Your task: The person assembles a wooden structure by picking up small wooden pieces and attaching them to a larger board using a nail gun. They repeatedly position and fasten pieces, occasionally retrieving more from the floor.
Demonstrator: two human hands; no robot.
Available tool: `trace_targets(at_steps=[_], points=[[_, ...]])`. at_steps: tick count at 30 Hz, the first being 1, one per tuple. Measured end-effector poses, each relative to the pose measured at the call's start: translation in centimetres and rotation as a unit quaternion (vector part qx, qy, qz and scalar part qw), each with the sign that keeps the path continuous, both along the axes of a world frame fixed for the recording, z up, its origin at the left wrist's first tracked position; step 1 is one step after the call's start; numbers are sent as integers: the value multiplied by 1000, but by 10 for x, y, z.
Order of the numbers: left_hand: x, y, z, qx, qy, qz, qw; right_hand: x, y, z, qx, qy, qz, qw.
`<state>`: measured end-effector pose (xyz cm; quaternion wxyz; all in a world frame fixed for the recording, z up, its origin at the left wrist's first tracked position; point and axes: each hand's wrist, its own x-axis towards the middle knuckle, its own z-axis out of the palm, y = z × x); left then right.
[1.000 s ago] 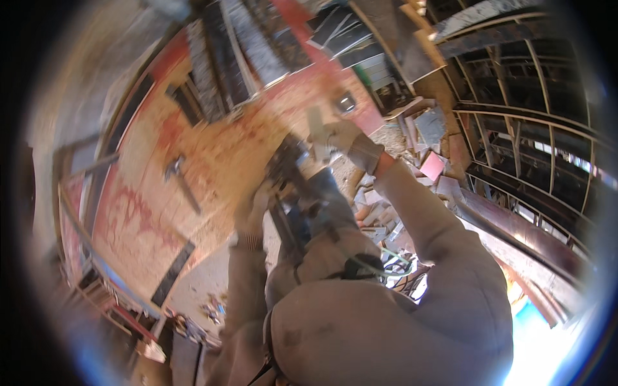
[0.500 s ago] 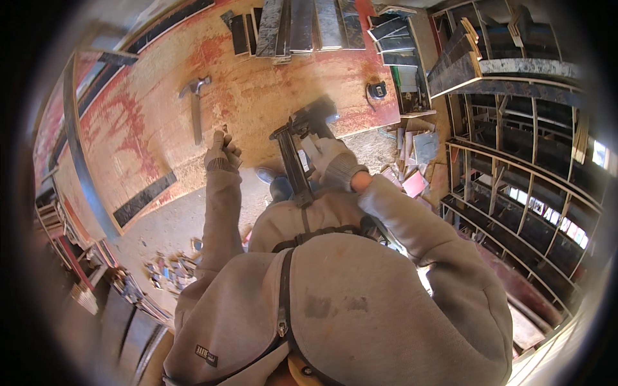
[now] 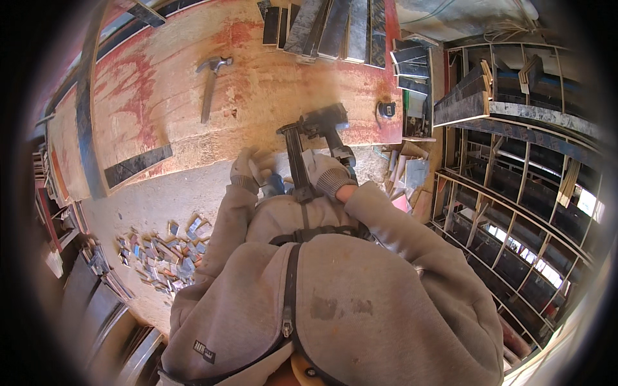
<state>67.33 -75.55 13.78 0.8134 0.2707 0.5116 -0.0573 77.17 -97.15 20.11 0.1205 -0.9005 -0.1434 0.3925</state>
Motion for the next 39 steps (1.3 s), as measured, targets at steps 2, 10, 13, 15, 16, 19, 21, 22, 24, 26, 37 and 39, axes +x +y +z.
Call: trace_targets(at_steps=[2, 10, 13, 15, 16, 19, 21, 22, 24, 26, 37, 39], points=[[3, -7, 2, -4, -14, -8, 1000, 3, 0, 2, -10, 22, 7, 1000], [7, -31, -8, 36, -46, -92, 994, 11, 0, -6, -47, 82, 24, 995], [6, -33, -18, 66, -75, -132, 986, 13, 0, -9, -17, 111, 53, 992], [9, -36, -22, 78, -78, -150, 983, 13, -1, -4, 35, 88, 64, 993], [11, -38, -22, 69, -90, -148, 982, 11, -2, 2, 70, 51, 63, 994], [20, -48, -12, 53, -106, -170, 978, 1, -4, 24, 203, 38, -18, 978], [24, -57, -2, 86, -128, -204, 967, -3, -2, 35, 234, 115, -96, 961], [28, -60, 2, 130, -136, -235, 954, -3, 0, 37, 219, 175, -130, 951], [31, -64, 8, 110, -151, -221, 957, -2, 1, 37, 229, 185, -184, 938], [28, -64, 8, 113, -153, -227, 955, 3, 0, 30, 87, 34, -85, 992], [-11, -71, -28, 118, -136, -263, 948, 5, -17, -15, 40, 85, -49, 994], [-13, -72, -30, 123, -136, -269, 945, 8, -15, -11, 45, 92, -60, 993]])
